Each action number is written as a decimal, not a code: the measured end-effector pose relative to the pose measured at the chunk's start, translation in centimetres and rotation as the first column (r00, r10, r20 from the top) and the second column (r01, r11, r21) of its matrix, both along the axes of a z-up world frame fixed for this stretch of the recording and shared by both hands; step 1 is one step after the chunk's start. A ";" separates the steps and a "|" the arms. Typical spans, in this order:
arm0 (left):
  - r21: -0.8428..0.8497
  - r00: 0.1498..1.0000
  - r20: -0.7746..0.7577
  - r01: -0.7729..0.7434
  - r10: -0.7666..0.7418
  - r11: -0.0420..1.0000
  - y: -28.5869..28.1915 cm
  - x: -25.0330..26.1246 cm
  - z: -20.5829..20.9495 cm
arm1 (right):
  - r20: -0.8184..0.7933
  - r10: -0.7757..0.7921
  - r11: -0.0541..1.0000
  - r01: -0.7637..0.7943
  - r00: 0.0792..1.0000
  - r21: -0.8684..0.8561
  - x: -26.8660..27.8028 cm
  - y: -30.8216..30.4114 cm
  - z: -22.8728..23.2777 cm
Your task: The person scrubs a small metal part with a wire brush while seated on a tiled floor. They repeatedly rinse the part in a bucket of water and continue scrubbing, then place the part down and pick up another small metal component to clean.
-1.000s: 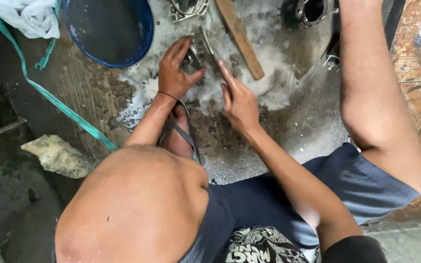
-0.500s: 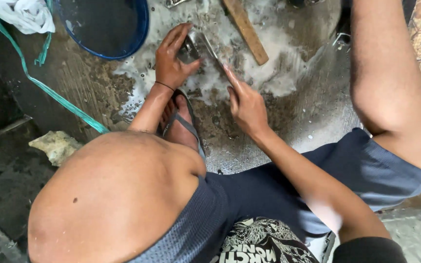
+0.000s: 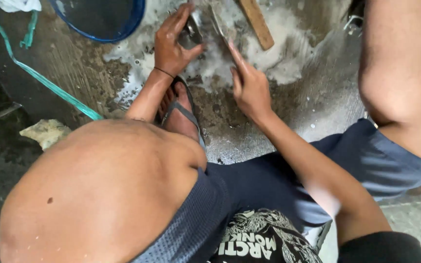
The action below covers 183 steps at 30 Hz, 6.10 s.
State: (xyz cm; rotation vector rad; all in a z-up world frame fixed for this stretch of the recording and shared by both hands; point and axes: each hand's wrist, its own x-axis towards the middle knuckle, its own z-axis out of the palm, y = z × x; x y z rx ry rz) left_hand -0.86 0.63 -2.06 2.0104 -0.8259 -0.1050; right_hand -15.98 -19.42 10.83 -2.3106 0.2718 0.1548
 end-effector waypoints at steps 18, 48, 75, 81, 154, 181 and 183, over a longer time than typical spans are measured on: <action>-0.034 0.998 0.025 -0.053 0.054 0.998 0.2 0.3 -2.0 | 0.114 0.043 0.998 -0.047 0.993 0.036 1.2 0.4 -0.7; 0.019 0.994 0.097 -0.052 0.050 0.998 -0.3 1.2 -1.6 | 0.079 -0.044 0.987 0.031 0.996 0.160 4.2 0.7 0.6; 0.015 0.997 0.063 0.042 -0.043 0.999 -0.2 1.4 -0.5 | 0.032 -0.107 0.975 0.099 0.994 0.198 2.4 1.6 1.8; -0.062 0.999 0.040 -0.024 0.026 0.998 -0.6 1.2 -0.2 | 0.034 -0.101 0.985 0.095 0.994 0.147 4.5 1.0 -0.6; 0.174 0.973 -0.120 -0.176 0.198 0.969 -3.5 -1.9 4.1 | -0.170 -0.292 0.895 0.331 0.941 0.298 0.5 0.0 4.3; -0.019 0.945 -0.232 -0.242 0.231 0.970 -4.3 -3.2 4.3 | 0.049 -0.120 0.985 0.113 0.992 0.130 -0.6 0.6 4.6; -0.056 0.935 -0.257 -0.267 0.245 0.962 -4.4 -3.4 3.9 | 0.045 -0.100 0.992 0.096 0.994 0.085 -0.8 0.6 5.5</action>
